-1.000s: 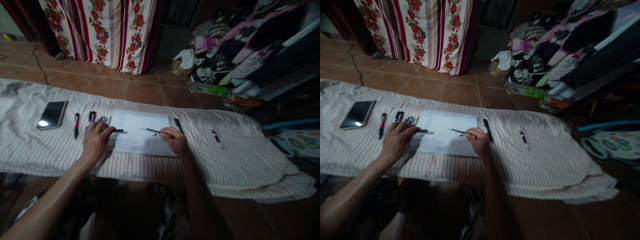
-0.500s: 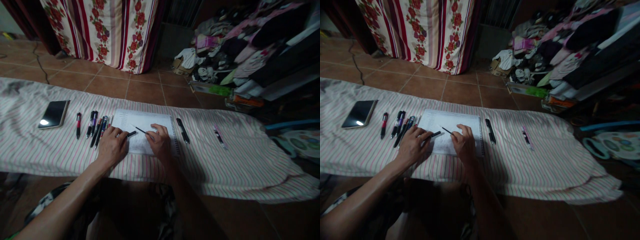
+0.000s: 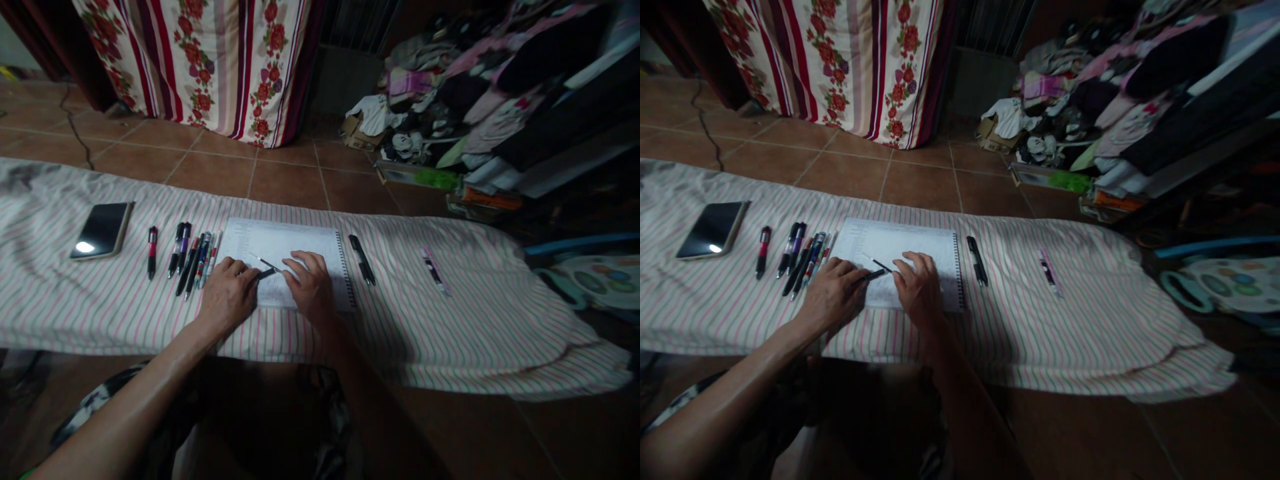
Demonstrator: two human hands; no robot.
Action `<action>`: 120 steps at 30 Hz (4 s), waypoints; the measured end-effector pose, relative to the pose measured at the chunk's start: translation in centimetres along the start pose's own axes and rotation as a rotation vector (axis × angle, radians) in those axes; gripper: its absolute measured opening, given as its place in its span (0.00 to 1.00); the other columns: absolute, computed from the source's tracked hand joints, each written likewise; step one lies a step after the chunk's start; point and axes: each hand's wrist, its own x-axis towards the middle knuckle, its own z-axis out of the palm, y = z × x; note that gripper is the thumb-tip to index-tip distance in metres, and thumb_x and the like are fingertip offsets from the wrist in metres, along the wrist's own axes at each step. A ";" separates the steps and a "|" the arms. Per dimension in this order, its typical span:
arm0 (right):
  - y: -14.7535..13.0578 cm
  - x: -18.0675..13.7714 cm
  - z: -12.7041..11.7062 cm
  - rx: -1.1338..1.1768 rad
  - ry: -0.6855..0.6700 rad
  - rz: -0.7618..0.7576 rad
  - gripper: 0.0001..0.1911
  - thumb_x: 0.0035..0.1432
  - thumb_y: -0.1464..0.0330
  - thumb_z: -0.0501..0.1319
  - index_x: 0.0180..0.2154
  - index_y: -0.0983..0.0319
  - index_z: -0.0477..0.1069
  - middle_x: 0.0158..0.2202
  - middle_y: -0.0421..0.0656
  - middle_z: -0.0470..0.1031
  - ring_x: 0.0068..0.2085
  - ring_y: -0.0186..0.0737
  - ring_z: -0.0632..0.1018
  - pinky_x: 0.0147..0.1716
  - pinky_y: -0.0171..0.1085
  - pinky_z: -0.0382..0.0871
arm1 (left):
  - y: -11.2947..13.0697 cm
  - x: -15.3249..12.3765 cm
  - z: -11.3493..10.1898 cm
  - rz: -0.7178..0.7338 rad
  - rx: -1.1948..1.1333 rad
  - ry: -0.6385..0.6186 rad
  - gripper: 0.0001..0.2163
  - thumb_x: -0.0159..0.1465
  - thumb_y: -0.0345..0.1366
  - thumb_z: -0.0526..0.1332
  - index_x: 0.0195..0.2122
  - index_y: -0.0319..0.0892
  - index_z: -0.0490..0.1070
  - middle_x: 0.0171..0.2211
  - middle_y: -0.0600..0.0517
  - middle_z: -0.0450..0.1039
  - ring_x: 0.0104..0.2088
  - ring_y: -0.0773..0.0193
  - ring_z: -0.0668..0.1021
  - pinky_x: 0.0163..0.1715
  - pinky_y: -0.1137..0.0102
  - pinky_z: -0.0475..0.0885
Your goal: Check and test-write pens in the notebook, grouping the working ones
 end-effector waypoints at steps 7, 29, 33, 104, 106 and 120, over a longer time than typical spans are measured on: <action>-0.8 0.5 -0.2 0.077 -0.150 -0.141 0.12 0.56 0.68 0.59 0.43 0.59 0.72 0.40 0.44 0.75 0.46 0.44 0.68 0.47 0.43 0.65 | 0.6 0.1 -0.4 0.033 0.022 -0.012 0.13 0.61 0.34 0.52 0.42 0.41 0.73 0.32 0.45 0.72 0.36 0.55 0.67 0.36 0.61 0.65; -1.8 1.4 0.1 0.292 0.021 0.345 0.10 0.57 0.66 0.56 0.34 0.63 0.74 0.26 0.41 0.74 0.25 0.34 0.75 0.28 0.32 0.67 | 0.3 -0.4 -0.6 -0.377 -0.448 0.157 0.10 0.61 0.39 0.54 0.34 0.40 0.71 0.29 0.52 0.68 0.27 0.65 0.72 0.31 0.67 0.68; -1.5 1.4 0.2 0.357 0.043 0.376 0.11 0.57 0.64 0.55 0.34 0.62 0.74 0.28 0.42 0.74 0.23 0.32 0.75 0.26 0.31 0.67 | 0.8 -1.2 0.0 -0.153 -0.528 -0.020 0.11 0.60 0.39 0.56 0.41 0.42 0.71 0.35 0.50 0.66 0.32 0.65 0.73 0.34 0.69 0.69; -4.4 0.9 1.3 0.094 -0.262 0.066 0.09 0.53 0.63 0.62 0.35 0.61 0.70 0.32 0.44 0.71 0.37 0.40 0.72 0.37 0.38 0.65 | -1.2 1.7 -2.0 -1.131 -2.000 0.177 0.07 0.60 0.25 0.55 0.26 0.35 0.69 0.21 0.52 0.69 0.18 0.75 0.71 0.16 0.82 0.68; -4.4 0.7 1.4 0.074 -0.267 0.065 0.09 0.53 0.64 0.62 0.36 0.61 0.70 0.33 0.44 0.71 0.38 0.41 0.72 0.38 0.38 0.65 | -1.3 1.4 -2.8 -1.054 -2.027 0.147 0.05 0.60 0.26 0.56 0.30 0.36 0.70 0.22 0.52 0.70 0.19 0.74 0.71 0.13 0.83 0.66; -3.8 0.9 1.9 0.069 -0.284 0.079 0.09 0.53 0.65 0.62 0.37 0.62 0.70 0.33 0.43 0.71 0.38 0.40 0.72 0.40 0.38 0.65 | -1.7 0.6 -3.8 -0.918 -1.911 0.153 0.16 0.58 0.22 0.56 0.46 0.41 0.68 0.25 0.53 0.72 0.22 0.71 0.75 0.19 0.81 0.72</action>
